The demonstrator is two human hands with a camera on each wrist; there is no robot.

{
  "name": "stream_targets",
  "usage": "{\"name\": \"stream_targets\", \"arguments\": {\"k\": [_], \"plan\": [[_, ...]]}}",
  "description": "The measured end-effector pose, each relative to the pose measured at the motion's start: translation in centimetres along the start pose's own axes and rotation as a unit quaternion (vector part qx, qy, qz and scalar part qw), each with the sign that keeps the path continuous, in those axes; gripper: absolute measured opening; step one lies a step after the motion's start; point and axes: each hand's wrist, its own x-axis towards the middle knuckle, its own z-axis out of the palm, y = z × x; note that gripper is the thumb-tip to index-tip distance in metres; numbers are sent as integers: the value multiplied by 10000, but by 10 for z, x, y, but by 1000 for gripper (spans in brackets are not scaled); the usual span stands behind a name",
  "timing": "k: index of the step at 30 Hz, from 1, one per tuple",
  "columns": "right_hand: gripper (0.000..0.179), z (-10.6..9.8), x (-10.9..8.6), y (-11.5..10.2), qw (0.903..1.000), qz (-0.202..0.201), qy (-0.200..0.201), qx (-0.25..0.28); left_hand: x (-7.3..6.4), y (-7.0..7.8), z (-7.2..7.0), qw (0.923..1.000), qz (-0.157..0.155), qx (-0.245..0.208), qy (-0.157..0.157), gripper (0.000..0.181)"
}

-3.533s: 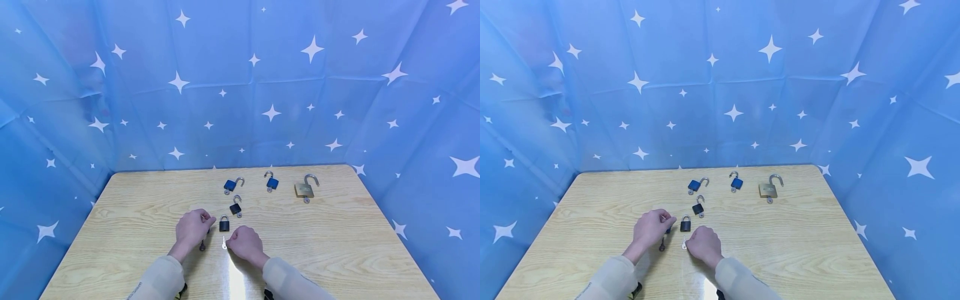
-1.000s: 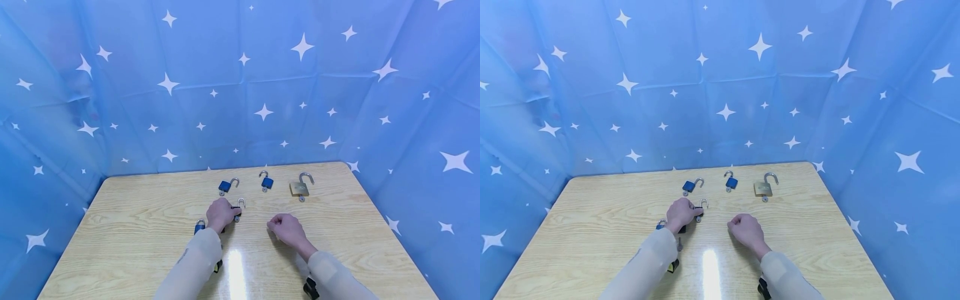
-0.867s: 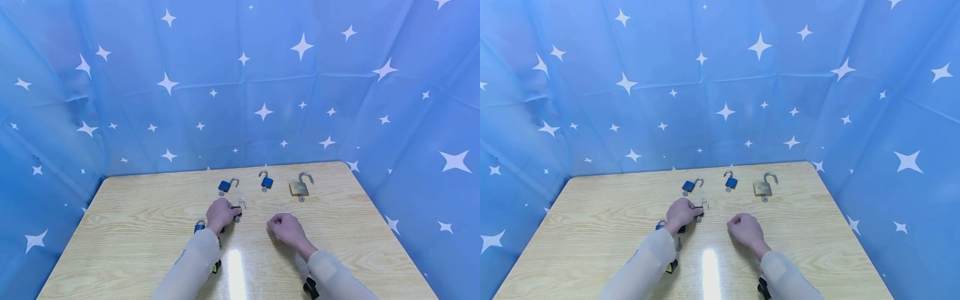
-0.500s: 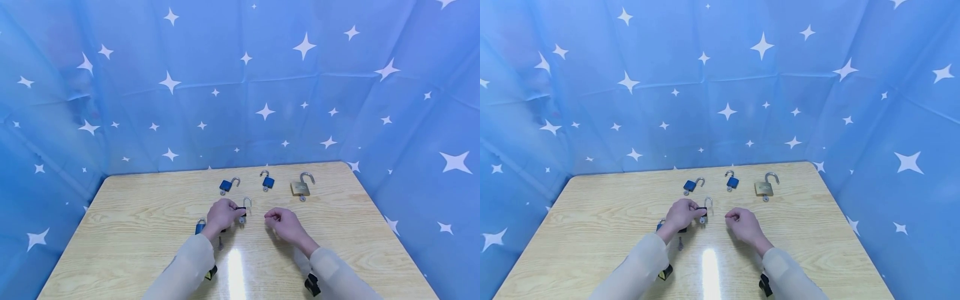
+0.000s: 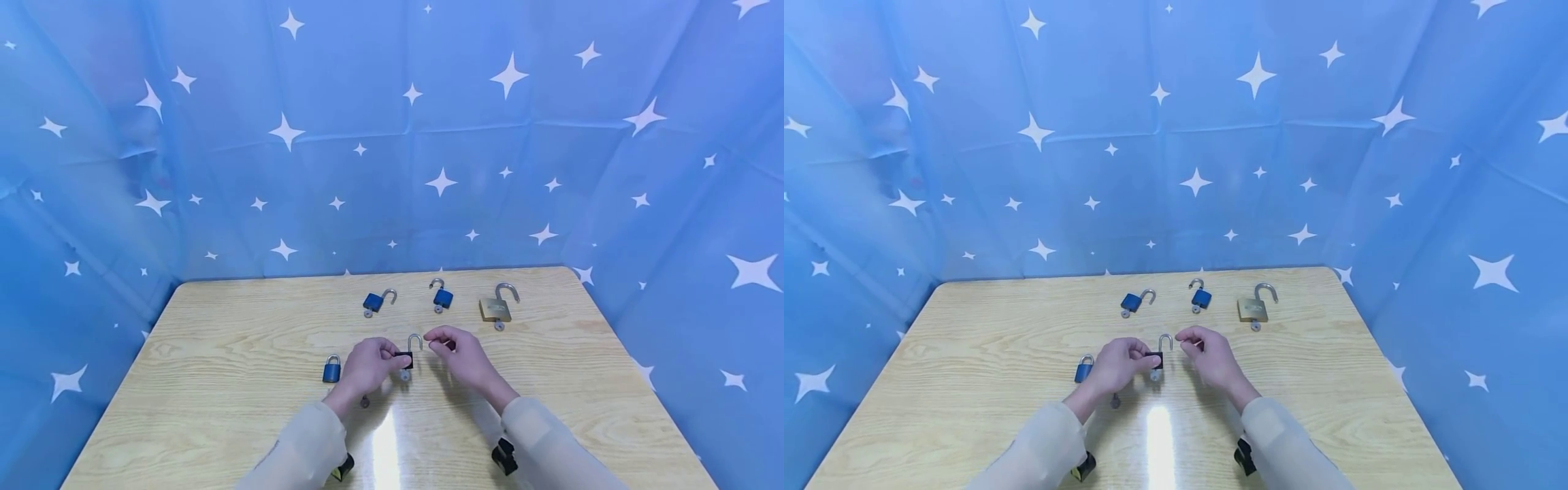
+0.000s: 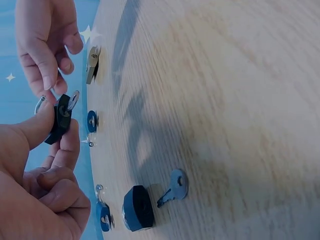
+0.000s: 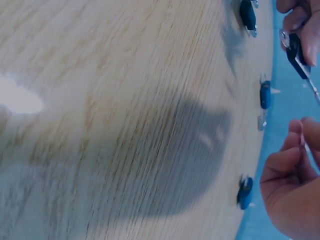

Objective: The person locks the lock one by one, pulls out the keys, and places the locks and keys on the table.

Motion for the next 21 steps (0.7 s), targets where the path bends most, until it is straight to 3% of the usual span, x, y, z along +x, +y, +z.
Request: {"name": "stream_targets", "arguments": {"k": [12, 21], "plan": [[26, 2, 0, 3, 9949, -662, -636, 417, -8, -5, 8, 9995, 125, -282, -68, 27], [25, 4, 1, 4, 9899, -781, -926, 736, -6, -10, 12, 9985, 146, -513, -109, 26]]}}
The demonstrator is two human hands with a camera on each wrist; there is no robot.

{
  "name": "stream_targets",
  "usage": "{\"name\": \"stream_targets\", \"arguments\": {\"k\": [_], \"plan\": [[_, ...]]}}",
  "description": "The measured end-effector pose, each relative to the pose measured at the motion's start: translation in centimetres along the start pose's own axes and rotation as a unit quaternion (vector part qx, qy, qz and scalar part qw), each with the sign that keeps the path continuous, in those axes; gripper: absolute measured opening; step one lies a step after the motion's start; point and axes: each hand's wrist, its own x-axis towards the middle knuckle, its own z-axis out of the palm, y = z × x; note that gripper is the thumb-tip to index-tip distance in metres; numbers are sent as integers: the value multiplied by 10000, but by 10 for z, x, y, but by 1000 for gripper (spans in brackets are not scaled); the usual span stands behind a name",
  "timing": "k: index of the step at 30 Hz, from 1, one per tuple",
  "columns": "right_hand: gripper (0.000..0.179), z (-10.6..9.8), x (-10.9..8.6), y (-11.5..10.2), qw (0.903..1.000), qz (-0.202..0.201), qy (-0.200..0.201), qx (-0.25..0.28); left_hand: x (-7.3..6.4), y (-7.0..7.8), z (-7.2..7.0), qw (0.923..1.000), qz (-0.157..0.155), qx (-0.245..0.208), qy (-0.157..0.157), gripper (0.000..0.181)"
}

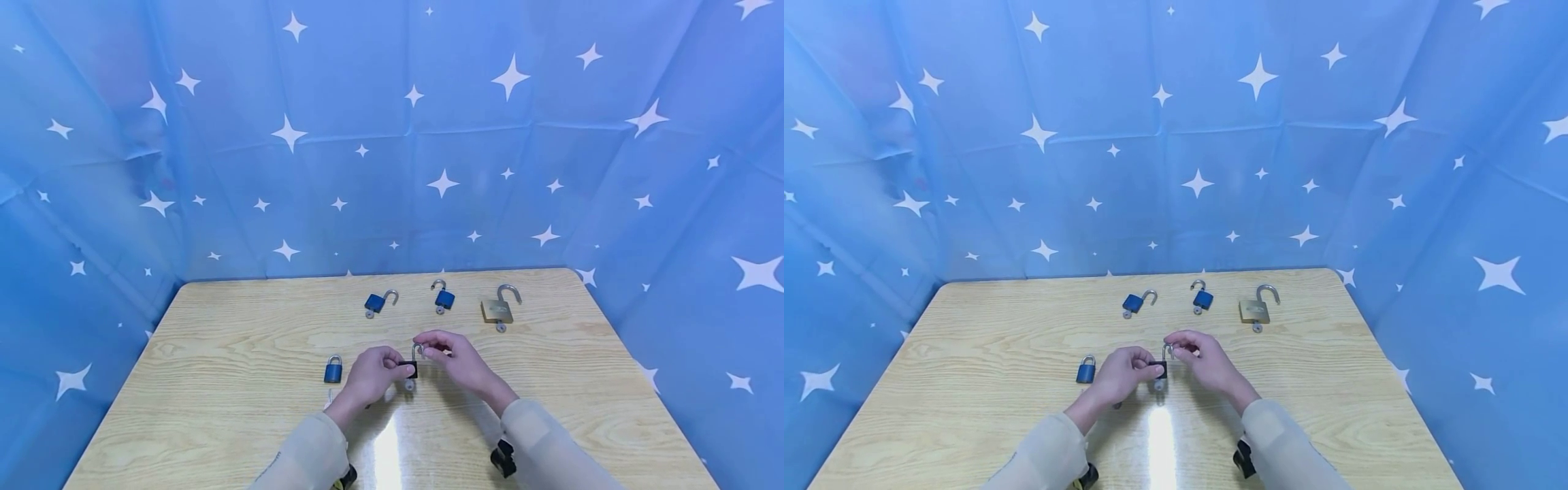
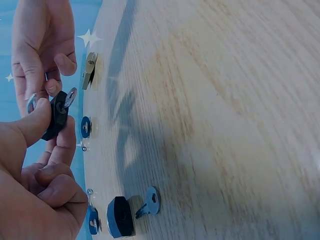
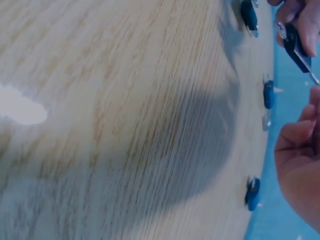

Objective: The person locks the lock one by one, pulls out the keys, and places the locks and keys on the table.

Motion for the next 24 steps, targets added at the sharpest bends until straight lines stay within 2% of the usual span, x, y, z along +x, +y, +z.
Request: {"name": "stream_targets", "arguments": {"k": [5, 12, 17, 20, 24], "plan": [[25, 4, 3, -1, 9999, -70, -88, 61, -2, 2, 1, 10000, 96, 13, 5, 26], [19, 13, 6, -7, 9996, 154, 243, -39, -5, 3, 3, 9999, 144, -7, 10, 26], [15, 13, 1, -31, 9992, 85, 349, -182, -4, 1, 2, 9998, 193, -60, 27, 26], [13, 14, 2, -27, 9989, 30, 394, -258, -4, 0, 3, 9996, 224, -155, 15, 26], [12, 17, 10, -6, 9983, 131, 523, -238, -3, -2, 5, 9991, 239, -351, -8, 23]]}}
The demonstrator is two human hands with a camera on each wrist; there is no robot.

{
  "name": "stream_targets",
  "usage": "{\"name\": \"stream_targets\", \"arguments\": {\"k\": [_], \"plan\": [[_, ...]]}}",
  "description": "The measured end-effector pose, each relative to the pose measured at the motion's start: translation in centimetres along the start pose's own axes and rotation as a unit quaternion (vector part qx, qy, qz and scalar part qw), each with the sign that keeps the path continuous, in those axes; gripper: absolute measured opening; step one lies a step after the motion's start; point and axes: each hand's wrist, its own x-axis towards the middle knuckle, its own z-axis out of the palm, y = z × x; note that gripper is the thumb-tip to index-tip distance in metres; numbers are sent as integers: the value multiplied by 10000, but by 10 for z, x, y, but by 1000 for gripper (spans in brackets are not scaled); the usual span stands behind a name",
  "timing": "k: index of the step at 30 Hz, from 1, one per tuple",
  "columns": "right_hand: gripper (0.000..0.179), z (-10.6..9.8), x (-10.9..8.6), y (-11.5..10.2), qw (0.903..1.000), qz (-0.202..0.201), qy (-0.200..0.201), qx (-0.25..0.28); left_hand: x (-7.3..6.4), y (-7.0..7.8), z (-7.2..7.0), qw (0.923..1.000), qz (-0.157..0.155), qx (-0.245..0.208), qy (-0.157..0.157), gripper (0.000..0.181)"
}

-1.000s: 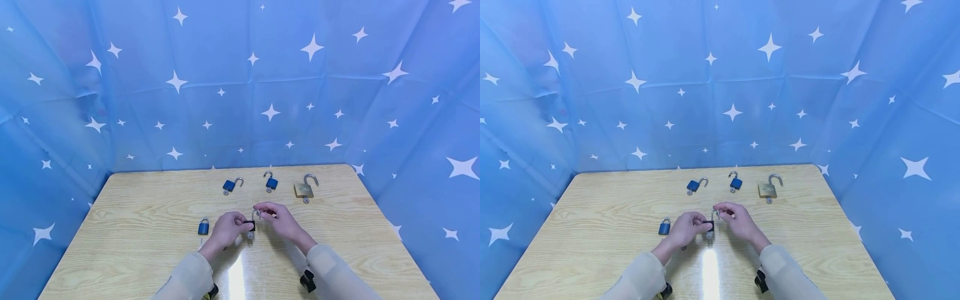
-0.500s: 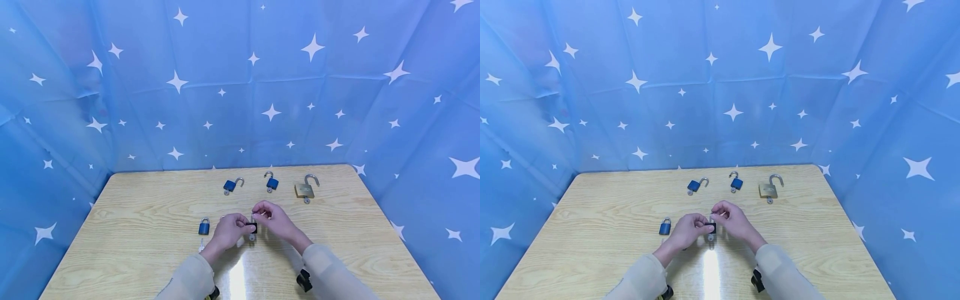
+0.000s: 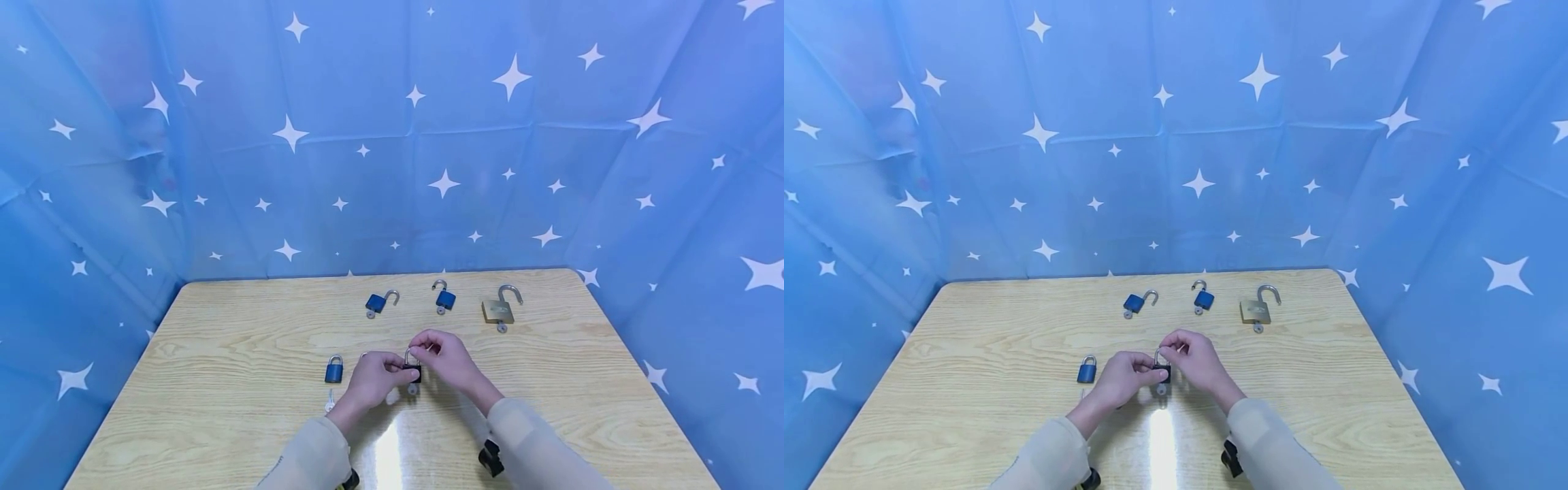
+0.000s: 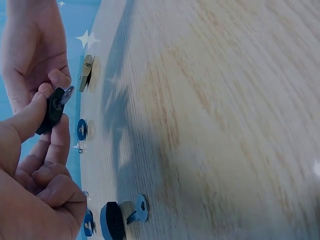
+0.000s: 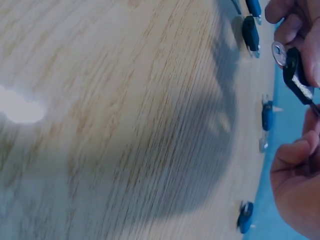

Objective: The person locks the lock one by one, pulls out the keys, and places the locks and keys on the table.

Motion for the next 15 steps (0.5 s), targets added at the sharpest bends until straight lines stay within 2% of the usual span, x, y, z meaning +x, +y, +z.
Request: {"name": "stream_targets", "arguments": {"k": [7, 15], "plan": [[7, 3, 1, 0, 9998, 176, 68, 55, 2, -4, 3, 9998, -13, -180, -23, 21], [8, 6, 4, -1, 9998, 133, 135, -48, 2, -5, 3, 9997, -154, -167, -33, 22]]}}
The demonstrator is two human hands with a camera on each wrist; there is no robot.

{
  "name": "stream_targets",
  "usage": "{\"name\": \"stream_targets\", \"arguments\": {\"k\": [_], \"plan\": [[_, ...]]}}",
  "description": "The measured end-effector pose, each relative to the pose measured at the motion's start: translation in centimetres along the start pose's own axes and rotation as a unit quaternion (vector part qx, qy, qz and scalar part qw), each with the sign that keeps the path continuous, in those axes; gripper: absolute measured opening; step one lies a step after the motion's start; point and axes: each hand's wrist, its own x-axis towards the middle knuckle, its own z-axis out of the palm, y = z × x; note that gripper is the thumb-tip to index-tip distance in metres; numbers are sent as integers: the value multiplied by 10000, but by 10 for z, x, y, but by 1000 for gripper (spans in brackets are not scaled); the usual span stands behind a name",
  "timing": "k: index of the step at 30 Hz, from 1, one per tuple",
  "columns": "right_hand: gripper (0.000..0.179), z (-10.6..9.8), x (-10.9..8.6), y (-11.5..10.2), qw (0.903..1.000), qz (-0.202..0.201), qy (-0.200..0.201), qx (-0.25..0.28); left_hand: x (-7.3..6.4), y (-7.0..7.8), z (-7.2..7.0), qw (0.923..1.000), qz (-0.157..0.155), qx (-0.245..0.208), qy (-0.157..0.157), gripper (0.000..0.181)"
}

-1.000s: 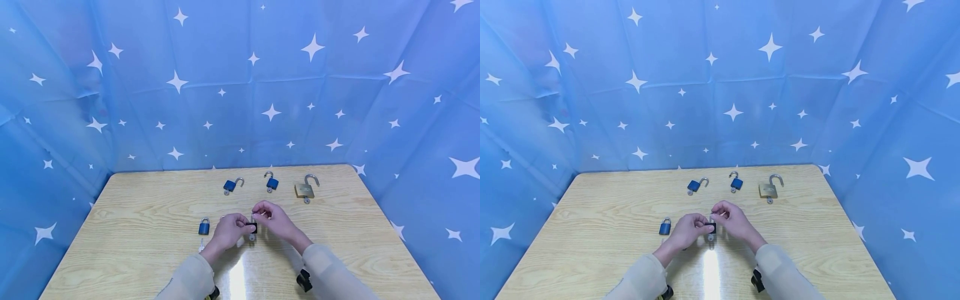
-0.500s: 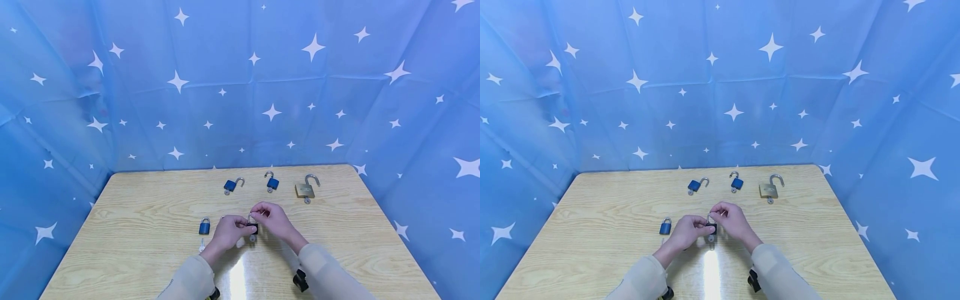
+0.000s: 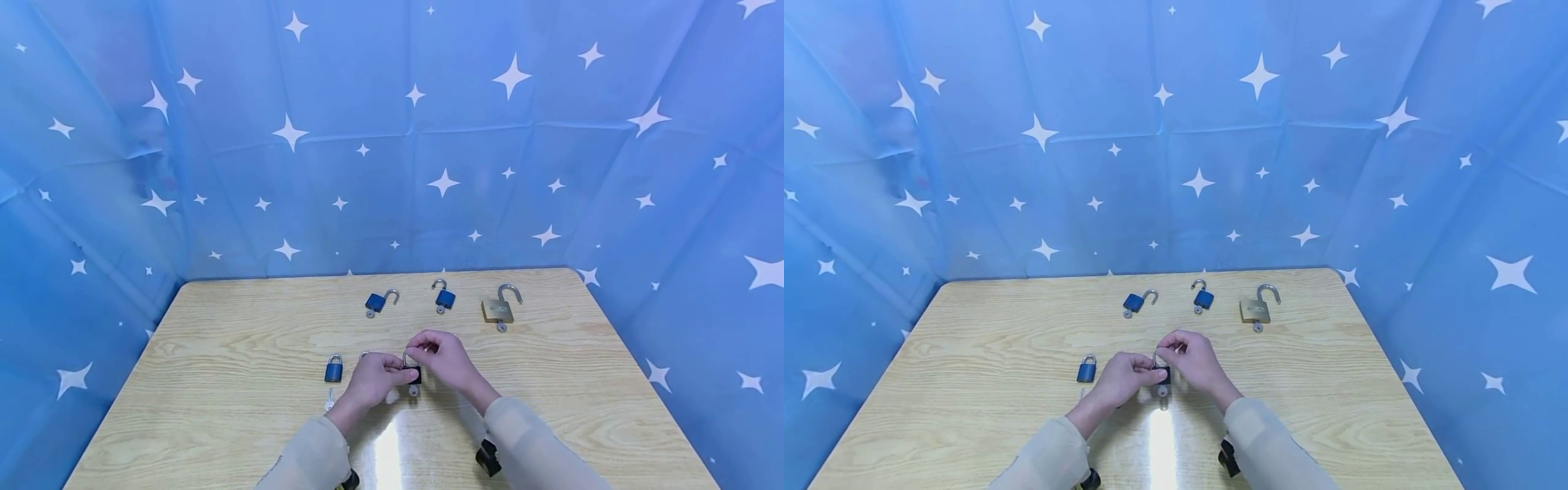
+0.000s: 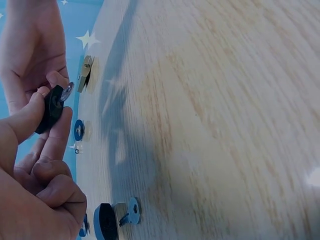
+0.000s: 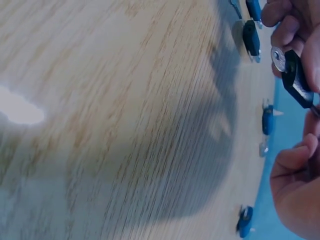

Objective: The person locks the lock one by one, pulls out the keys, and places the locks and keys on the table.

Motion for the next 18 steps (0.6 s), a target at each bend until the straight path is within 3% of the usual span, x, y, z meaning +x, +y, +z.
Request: {"name": "stream_targets", "arguments": {"k": [10, 18], "plan": [[4, 0, -2, -1, 9997, 205, 69, 93, -1, -1, 1, 9998, 74, 148, 113, 22], [6, 0, -5, -4, 9992, 342, 98, 184, -2, 4, 3, 9997, 14, -90, 247, 20]]}}
